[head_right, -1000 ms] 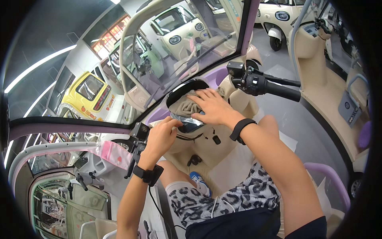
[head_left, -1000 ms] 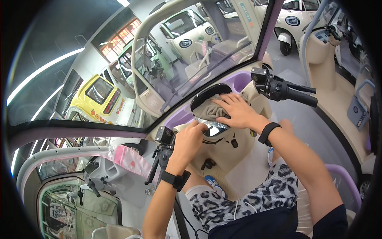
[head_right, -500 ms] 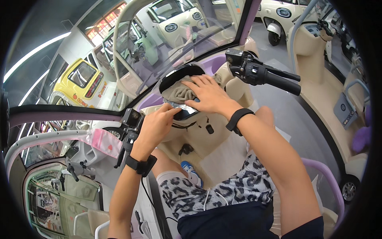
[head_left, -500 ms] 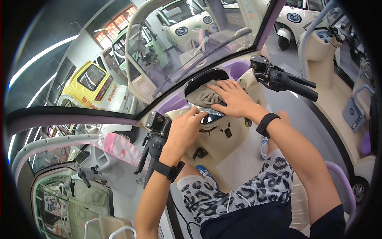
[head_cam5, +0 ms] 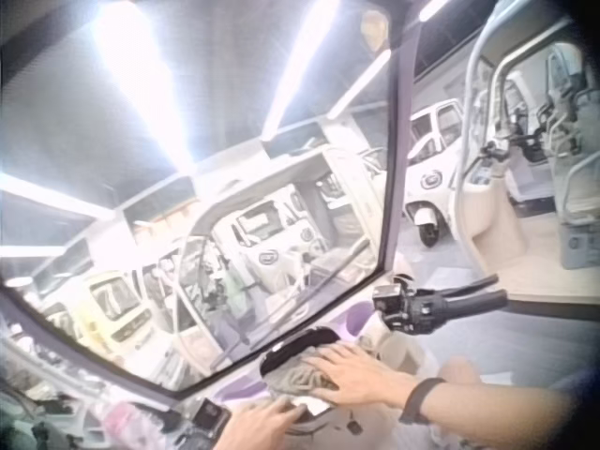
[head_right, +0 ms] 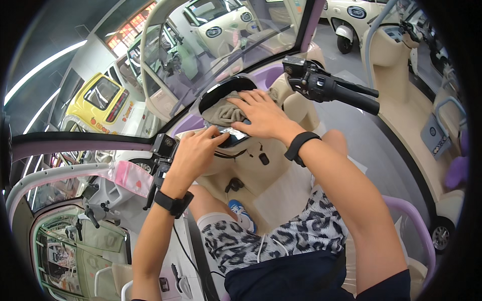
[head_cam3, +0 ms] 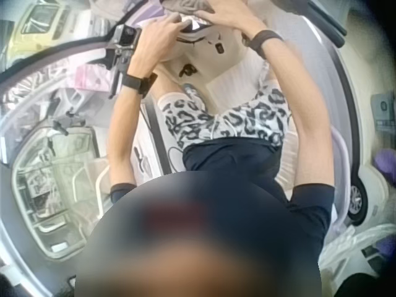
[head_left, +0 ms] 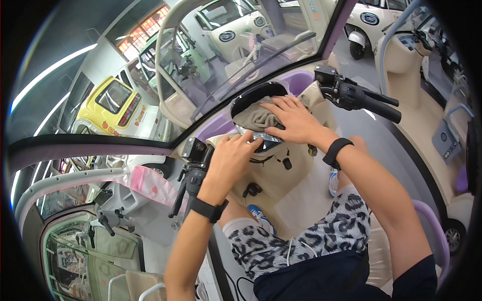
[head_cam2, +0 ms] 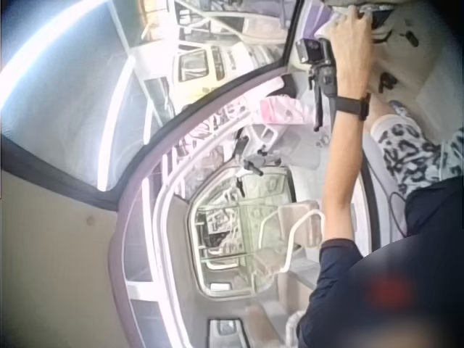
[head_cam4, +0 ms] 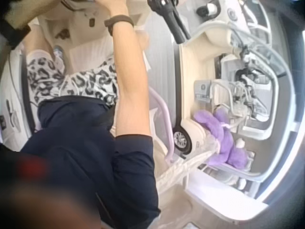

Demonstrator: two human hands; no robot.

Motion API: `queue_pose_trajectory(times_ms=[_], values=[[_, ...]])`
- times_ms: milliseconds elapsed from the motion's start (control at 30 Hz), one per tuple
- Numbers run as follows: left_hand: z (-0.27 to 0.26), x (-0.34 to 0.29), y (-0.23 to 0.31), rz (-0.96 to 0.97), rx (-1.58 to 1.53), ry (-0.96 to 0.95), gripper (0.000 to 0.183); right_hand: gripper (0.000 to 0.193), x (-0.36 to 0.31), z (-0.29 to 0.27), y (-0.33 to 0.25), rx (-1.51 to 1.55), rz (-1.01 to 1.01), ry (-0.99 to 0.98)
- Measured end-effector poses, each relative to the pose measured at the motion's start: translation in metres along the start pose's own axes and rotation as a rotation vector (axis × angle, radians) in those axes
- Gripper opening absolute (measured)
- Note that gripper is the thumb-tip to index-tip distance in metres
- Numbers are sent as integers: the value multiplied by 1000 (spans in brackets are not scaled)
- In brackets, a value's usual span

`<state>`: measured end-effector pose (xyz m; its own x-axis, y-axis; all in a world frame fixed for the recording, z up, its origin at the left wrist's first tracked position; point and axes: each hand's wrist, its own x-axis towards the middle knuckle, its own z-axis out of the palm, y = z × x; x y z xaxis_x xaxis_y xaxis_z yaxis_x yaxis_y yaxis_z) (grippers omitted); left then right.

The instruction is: Wiping and cleaning the dashboard and interior front area of a small electric vehicle.

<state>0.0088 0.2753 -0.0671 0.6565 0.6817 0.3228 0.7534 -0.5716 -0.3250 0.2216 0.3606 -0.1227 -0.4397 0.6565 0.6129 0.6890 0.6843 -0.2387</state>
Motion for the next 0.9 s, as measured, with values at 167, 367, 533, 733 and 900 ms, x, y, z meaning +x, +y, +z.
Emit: queue_pose_trajectory(times_ms=[167, 367, 533, 733, 900], values=[[-11, 1, 0, 33, 62, -61, 46, 66, 1, 1, 1, -7, -32, 32], [-15, 5, -3, 35, 114, -79, 46, 66, 1, -1, 0, 14, -20, 7], [-9, 10, -6, 65, 154, -62, 42, 65, -2, -3, 2, 18, -15, 14], [-11, 9, -6, 68, 180, -65, 37, 64, -1, -3, -1, 14, -3, 9], [-17, 10, -14, 43, 253, -103, 27, 64, -1, -3, 1, 20, -10, 19]])
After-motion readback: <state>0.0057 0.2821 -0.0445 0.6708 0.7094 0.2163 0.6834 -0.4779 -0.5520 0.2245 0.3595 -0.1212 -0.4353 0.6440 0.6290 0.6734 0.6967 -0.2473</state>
